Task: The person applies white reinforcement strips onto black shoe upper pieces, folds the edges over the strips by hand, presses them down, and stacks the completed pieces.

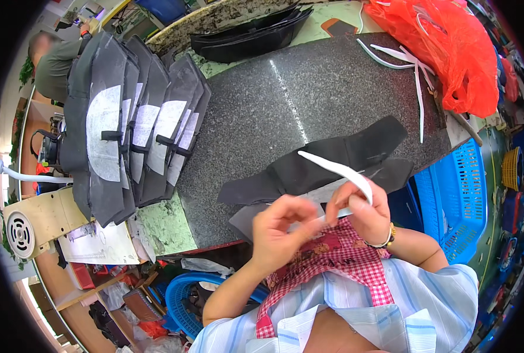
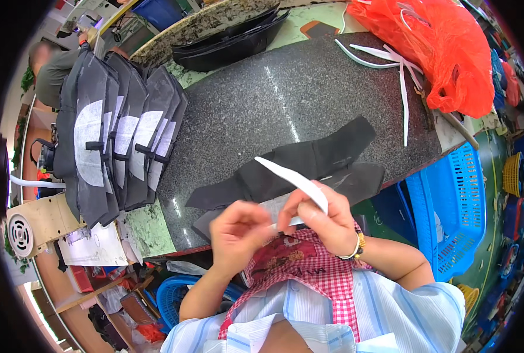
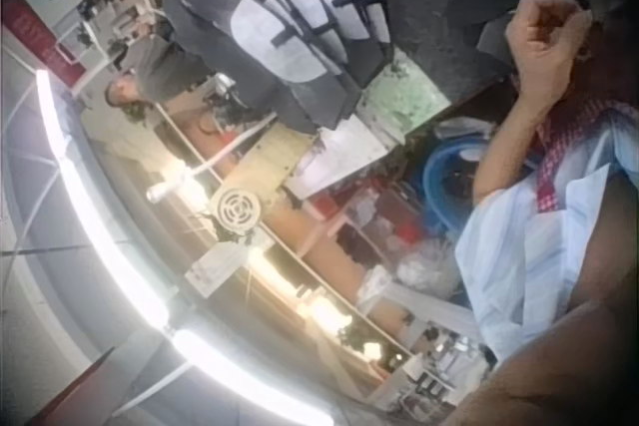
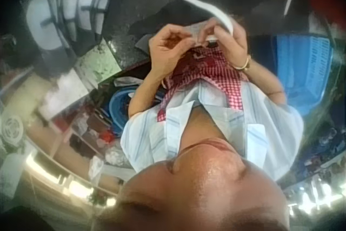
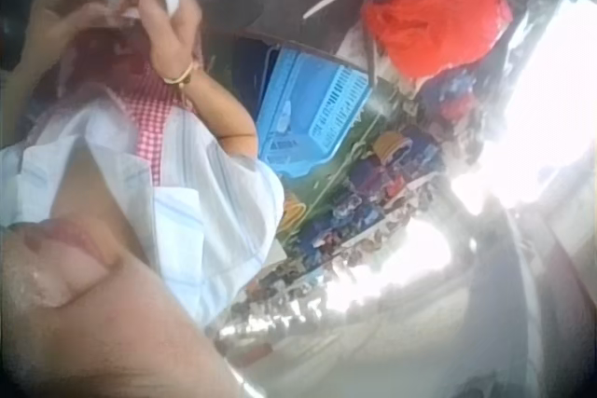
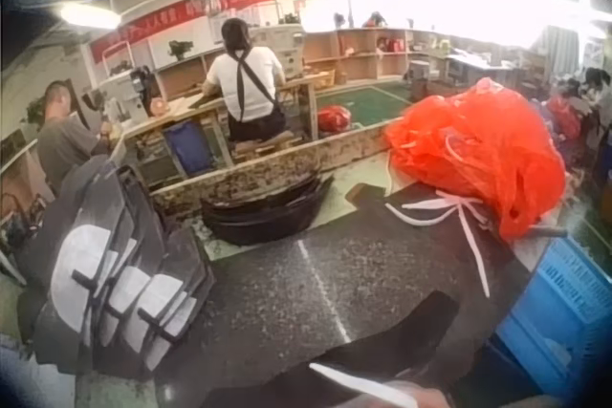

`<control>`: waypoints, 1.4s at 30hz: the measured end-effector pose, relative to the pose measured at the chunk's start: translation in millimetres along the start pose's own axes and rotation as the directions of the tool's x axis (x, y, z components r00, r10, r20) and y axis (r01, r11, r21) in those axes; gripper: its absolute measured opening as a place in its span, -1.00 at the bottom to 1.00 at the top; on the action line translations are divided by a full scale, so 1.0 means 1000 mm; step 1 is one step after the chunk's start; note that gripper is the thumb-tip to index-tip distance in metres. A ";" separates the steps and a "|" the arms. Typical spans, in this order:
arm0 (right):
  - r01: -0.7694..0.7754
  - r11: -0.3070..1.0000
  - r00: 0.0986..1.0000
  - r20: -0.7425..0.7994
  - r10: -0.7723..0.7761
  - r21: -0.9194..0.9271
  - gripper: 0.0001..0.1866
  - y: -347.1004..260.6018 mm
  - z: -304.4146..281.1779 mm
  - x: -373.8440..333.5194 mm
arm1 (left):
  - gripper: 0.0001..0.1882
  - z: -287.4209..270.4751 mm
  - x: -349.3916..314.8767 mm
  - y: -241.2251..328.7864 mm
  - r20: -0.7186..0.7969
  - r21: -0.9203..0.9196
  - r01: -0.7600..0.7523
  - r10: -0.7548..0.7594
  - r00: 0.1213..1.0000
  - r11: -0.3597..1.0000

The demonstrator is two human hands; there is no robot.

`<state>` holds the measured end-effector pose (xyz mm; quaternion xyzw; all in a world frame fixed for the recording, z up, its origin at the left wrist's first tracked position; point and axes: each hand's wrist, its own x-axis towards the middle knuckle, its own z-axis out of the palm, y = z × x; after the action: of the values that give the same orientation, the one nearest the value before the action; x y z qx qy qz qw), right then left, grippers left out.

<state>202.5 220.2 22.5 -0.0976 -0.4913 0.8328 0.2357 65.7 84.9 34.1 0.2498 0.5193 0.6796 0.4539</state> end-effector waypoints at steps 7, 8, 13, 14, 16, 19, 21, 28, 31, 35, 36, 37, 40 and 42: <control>0.165 0.597 0.986 0.129 -0.103 -0.785 -0.85 -0.022 -0.005 0.017 | -0.87 -0.036 -0.009 0.014 -0.081 0.795 -0.209 0.441 0.894 0.570; 0.132 0.558 0.991 0.126 -0.050 -0.819 -0.85 -0.023 -0.006 0.019 | -0.87 -0.042 -0.009 0.009 -0.182 0.744 -0.102 0.346 0.920 0.661; 0.043 0.333 0.999 0.048 0.006 -0.942 -0.88 -0.023 -0.006 0.027 | -0.88 -0.052 -0.011 -0.018 -0.397 0.468 0.083 0.125 0.909 0.880; 0.064 0.295 0.998 0.056 -0.033 -0.953 -0.88 -0.019 -0.008 0.028 | -0.88 -0.052 -0.009 -0.019 -0.396 0.483 0.078 0.139 0.908 0.872; -0.002 0.325 1.000 -0.001 0.001 -0.946 -0.87 -0.017 -0.007 0.028 | -0.88 -0.051 -0.006 -0.016 -0.393 0.463 0.110 0.092 0.915 0.880; -0.077 0.379 0.997 -0.059 0.059 -0.922 -0.86 -0.017 -0.008 0.026 | -0.87 -0.047 -0.003 -0.008 -0.329 0.565 0.124 0.086 0.940 0.816; -0.058 0.372 0.998 -0.041 0.053 -0.926 -0.88 -0.017 -0.008 0.027 | -0.86 -0.043 -0.001 -0.005 -0.191 0.768 0.060 0.139 0.972 0.638; -0.060 0.343 0.998 -0.068 -0.012 -0.937 -0.91 -0.022 -0.009 0.028 | -0.94 -0.075 0.001 0.000 -0.192 0.534 0.140 -0.042 0.980 0.834; -0.036 0.321 0.999 -0.037 0.002 -0.946 -0.92 -0.014 -0.013 0.027 | -0.96 -0.086 0.003 0.000 -0.172 0.479 0.175 -0.103 0.980 0.860; -0.061 0.316 0.997 -0.070 -0.015 -0.947 -0.91 -0.009 -0.012 0.030 | -0.93 -0.080 0.003 -0.001 -0.208 0.595 0.163 -0.044 0.977 0.787; -0.068 0.313 0.997 -0.078 -0.019 -0.947 -0.91 -0.007 -0.014 0.030 | -0.91 -0.075 0.005 -0.001 -0.220 0.656 0.161 -0.017 0.975 0.737; -0.024 0.265 0.999 -0.035 -0.037 -0.964 -0.91 -0.004 -0.016 0.030 | -0.91 -0.070 0.008 0.001 -0.211 0.656 0.158 -0.021 0.977 0.738; 0.021 0.146 0.999 0.016 -0.032 -0.989 -0.89 0.001 -0.022 0.030 | -0.85 -0.043 0.014 0.009 -0.241 0.878 0.168 0.111 0.964 0.449; 0.033 0.078 0.999 0.034 0.016 -0.996 -0.87 -0.002 -0.021 0.030 | -0.80 -0.020 0.009 0.010 0.147 0.984 -0.178 0.506 0.850 0.012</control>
<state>185.3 252.0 15.4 -0.2138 -0.9308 0.2781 0.1027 41.5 82.2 35.8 0.5162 0.8073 0.2755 -0.0771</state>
